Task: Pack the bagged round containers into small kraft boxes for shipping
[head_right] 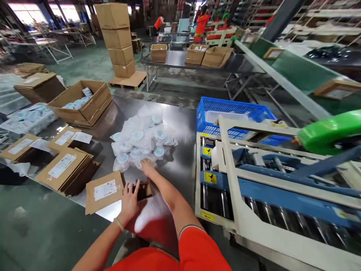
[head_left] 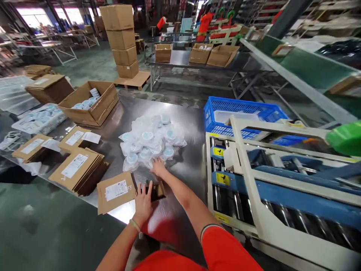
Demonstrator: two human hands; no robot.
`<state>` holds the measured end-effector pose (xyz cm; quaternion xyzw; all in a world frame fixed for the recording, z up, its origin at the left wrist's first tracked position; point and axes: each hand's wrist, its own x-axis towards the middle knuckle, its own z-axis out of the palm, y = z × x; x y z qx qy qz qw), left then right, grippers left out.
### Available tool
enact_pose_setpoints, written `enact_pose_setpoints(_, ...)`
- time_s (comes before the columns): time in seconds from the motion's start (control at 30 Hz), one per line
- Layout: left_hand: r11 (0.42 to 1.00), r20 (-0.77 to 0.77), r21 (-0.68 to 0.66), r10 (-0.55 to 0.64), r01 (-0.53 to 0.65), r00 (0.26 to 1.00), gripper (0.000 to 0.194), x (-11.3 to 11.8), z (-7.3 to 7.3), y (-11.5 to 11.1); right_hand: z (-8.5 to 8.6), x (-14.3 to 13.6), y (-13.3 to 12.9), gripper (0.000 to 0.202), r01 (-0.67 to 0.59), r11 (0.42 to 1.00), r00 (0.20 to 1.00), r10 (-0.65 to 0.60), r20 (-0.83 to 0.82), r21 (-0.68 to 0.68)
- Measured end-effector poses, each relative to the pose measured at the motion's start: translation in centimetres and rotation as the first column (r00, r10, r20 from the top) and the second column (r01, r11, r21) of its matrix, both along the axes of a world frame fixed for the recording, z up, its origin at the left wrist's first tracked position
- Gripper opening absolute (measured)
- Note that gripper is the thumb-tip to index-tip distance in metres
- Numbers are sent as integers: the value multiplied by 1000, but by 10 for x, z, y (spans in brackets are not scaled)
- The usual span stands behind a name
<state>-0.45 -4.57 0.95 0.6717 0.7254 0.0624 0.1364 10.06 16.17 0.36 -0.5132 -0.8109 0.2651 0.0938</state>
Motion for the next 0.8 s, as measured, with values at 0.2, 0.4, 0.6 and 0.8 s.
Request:
enact_pose_setpoints(0.2, 1000, 94, 9, -22, 22, 995, 95, -9, -7, 1, -5, -11, 20, 62, -80, 997, 985, 80, 154, -8)
enact_pose_setpoints(0.4, 994, 300, 81, -94, 73, 949, 100, -5, -12, 12, 23, 66, -23, 56, -110, 990, 986, 98, 135, 87)
enact_pose_setpoints(0.6, 967, 536, 237, -213, 96, 817, 69, 18, -25, 32, 33, 133, -145, 52, -318, 942, 944, 325, -63, 103)
enact_pose_setpoints(0.8, 950, 540, 288, -268, 124, 797, 79, 15, -30, 31, 30, 82, -130, 32, -19, 980, 977, -24, -212, -197)
